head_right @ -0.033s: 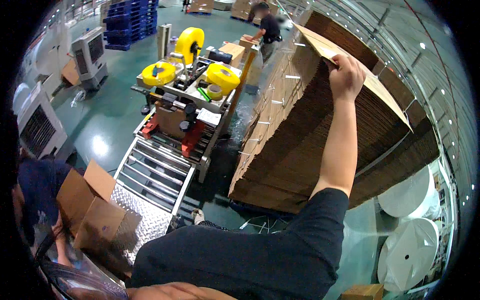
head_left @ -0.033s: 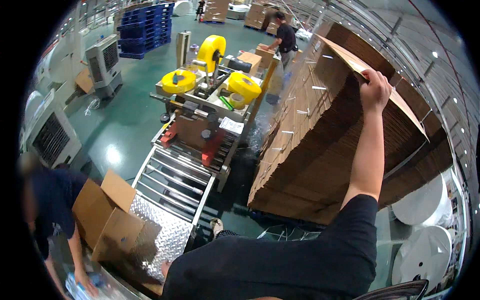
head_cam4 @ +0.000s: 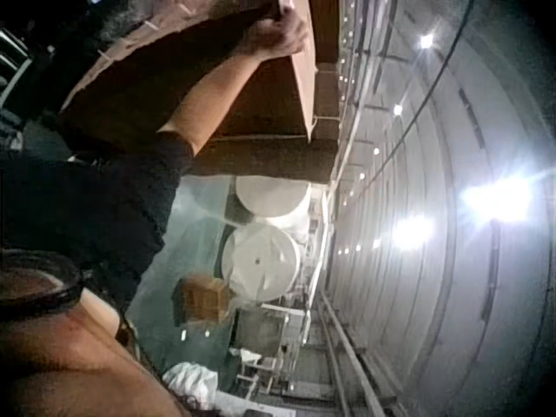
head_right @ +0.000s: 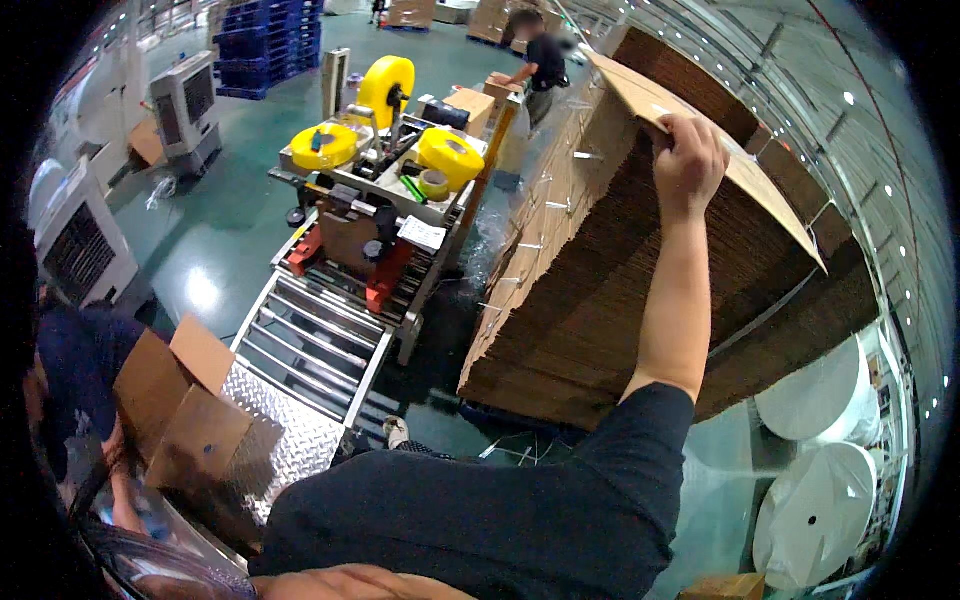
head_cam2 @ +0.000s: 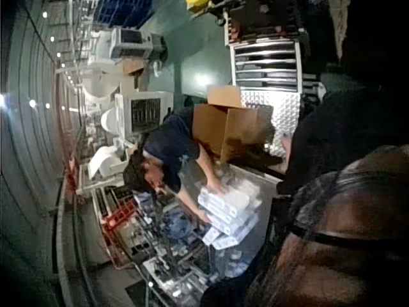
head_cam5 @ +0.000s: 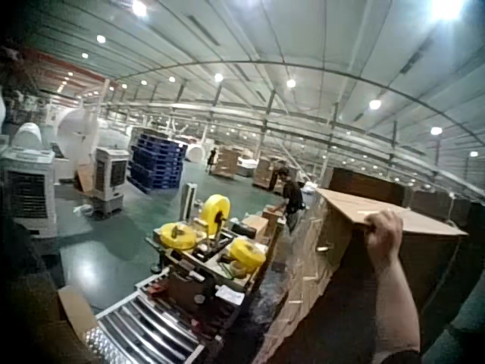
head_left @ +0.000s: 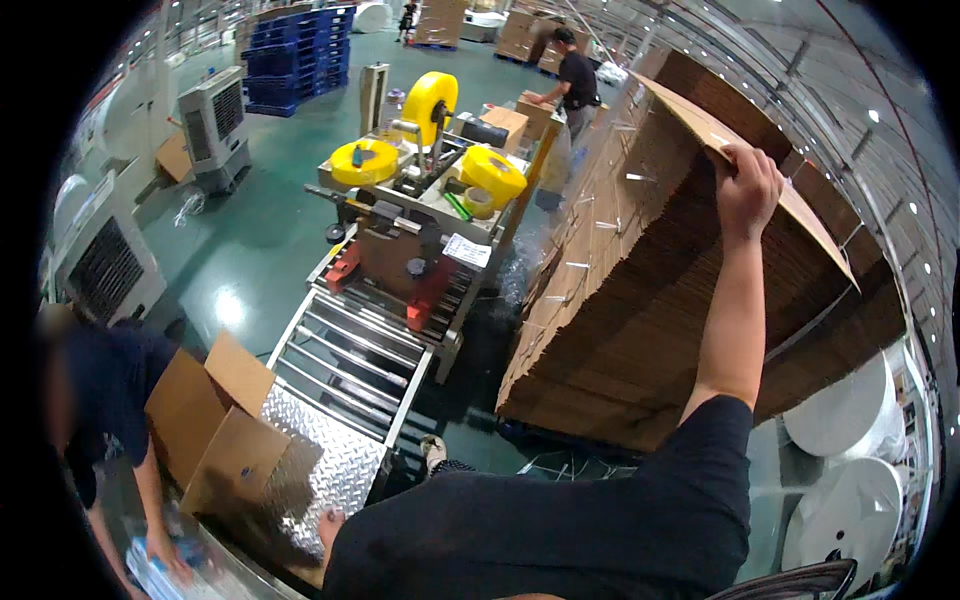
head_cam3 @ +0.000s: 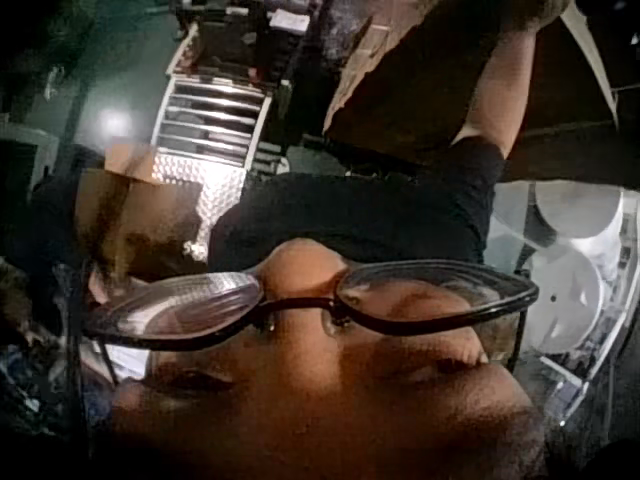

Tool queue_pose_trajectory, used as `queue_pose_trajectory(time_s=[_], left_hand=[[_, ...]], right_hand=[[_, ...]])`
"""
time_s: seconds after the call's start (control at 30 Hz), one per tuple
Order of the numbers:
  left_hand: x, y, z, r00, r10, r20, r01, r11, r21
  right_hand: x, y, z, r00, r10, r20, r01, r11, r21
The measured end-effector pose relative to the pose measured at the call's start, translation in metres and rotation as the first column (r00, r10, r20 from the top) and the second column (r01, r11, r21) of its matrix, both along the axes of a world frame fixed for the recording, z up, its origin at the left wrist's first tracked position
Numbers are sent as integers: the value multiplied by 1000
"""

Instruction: The person places blue and white boxed items into cardboard shipping cartons and moves the cartons onto a conveyor belt system.

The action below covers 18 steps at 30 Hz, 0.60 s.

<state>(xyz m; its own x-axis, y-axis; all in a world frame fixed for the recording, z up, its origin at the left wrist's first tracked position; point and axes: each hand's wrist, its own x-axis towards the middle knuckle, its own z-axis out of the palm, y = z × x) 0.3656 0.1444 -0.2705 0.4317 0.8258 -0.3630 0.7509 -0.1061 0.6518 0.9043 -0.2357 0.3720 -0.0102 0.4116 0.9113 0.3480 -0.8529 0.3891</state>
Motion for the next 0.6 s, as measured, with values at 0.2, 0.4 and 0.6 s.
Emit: queue_pose_trajectory(time_s=[0.2,0.4,0.6], left_hand=[[80,-8,97,851,-152,503,157,987,32],[98,-40,260,715,-497,492,-16,692,722],[-4,-29,254,869,-315,381,-211,461,862]], right_hand=[[-242,24,-51,924,298,239,-203,914,-353],[-253,99,-55,281,932,229,-938,317,-139],[-159,170,-114,-221,834,-506,-922,-10,386]])
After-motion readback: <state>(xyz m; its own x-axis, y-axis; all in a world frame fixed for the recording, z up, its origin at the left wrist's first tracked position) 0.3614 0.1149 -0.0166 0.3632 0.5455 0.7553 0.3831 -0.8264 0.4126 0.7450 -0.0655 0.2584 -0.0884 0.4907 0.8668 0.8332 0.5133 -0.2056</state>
